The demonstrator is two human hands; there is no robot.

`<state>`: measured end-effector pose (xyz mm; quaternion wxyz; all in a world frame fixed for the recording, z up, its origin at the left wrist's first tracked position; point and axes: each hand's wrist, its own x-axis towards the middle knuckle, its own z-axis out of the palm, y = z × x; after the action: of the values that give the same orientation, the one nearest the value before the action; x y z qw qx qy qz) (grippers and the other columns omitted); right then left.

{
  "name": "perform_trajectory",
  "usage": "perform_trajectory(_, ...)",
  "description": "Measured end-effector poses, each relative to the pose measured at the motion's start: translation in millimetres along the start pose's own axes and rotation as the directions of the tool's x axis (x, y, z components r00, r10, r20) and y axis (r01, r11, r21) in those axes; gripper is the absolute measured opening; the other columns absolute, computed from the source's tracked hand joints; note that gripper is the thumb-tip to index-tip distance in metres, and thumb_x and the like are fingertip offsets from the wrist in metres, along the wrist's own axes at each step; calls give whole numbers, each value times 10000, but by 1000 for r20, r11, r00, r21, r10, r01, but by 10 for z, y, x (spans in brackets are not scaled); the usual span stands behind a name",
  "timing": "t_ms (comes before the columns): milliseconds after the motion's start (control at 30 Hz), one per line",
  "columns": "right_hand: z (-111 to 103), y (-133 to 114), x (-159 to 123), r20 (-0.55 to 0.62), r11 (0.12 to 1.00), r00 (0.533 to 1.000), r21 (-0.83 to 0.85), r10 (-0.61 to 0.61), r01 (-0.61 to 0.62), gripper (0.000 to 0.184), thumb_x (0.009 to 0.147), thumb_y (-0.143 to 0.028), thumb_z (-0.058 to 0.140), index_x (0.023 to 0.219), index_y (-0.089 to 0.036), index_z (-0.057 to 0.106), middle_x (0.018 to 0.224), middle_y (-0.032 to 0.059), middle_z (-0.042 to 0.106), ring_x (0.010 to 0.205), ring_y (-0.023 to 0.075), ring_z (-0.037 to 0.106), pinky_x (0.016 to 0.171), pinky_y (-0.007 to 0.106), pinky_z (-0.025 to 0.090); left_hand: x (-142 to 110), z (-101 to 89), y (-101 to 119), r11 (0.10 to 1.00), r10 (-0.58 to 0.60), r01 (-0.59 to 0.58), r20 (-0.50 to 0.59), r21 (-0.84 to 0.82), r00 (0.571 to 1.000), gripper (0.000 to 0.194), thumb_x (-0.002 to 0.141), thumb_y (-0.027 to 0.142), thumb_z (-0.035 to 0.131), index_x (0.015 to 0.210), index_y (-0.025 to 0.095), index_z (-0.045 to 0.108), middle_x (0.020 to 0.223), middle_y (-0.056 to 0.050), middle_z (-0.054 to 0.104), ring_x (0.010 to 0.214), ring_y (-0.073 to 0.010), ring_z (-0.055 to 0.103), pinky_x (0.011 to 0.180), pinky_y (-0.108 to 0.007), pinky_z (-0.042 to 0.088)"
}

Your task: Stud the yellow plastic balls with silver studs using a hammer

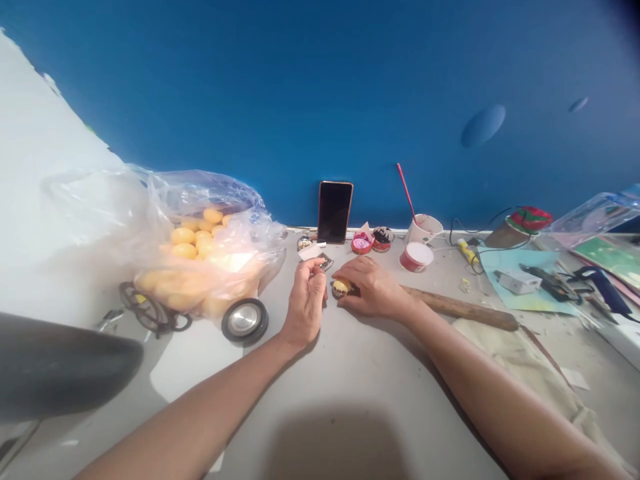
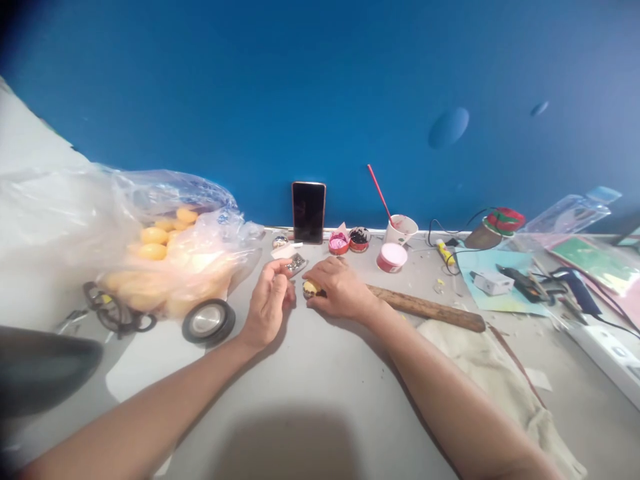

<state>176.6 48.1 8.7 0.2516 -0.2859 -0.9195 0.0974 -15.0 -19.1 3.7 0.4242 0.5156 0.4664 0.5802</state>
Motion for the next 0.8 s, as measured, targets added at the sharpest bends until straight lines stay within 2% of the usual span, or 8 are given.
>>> perform_trajectory(100,-62,-41,27,3,997,999,63,52,-52,245,847,-262,784,1080,-199,739,1005,90,770,960,280,659,909,444,487,13,7,14,1000,-5,5,-21,-7,1000,530,987,674,544,1243,211,565,746,25,557,614,-136,508,618,-271,423)
perform_trajectory(200,-160,-95,61,-27,924,967,305,252,-232,207,884,-337,753,1048,-210,750,966,59,770,888,233,678,817,369,519,19,4,27,1000,-12,12,-45,-7,999,489,988,634,573,1235,211,589,749,16,575,630,-142,530,629,-273,431)
perform_trajectory(267,-208,-111,75,-18,760,912,561,409,-330,280,928,-457,712,1061,-213,745,974,54,772,832,203,686,730,320,534,13,3,29,999,-16,15,-33,-35,999,437,989,584,605,1223,215,600,742,20,567,621,-140,524,630,-275,433)
perform_trajectory(367,-214,-94,87,80,366,837,874,542,-320,448,923,-641,680,991,-199,720,889,65,765,647,159,635,565,277,506,0,2,14,999,-20,20,21,-27,1000,379,982,513,643,1222,223,600,835,8,586,625,-125,519,631,-272,439)
perform_trajectory(433,-186,-77,96,168,142,811,945,560,-293,482,900,-672,701,915,-190,694,840,73,761,553,129,577,481,251,458,-6,1,-3,1000,-18,18,57,6,998,371,980,478,651,1245,226,588,989,-22,601,651,-111,521,645,-271,454)
perform_trajectory(500,-154,-79,106,235,18,799,956,553,-294,475,886,-655,734,885,-182,687,835,80,764,538,114,567,461,230,451,-7,2,-14,1000,-19,18,95,16,995,392,969,448,667,1277,228,563,1104,-42,579,676,-102,520,666,-272,473)
perform_trajectory(667,-111,-158,127,313,24,800,925,512,-378,497,787,-605,858,969,-161,731,804,49,726,570,115,620,465,206,497,5,37,12,999,-18,15,112,28,994,581,855,362,813,1350,247,531,1188,-54,548,723,-104,564,671,-266,485)
perform_trajectory(800,-114,-178,132,322,84,811,908,489,-411,542,771,-597,872,1074,-166,742,812,24,696,593,122,652,492,217,543,25,65,25,1000,14,-16,68,25,998,460,815,341,858,1213,241,651,1157,-46,585,672,-92,518,645,-261,473)
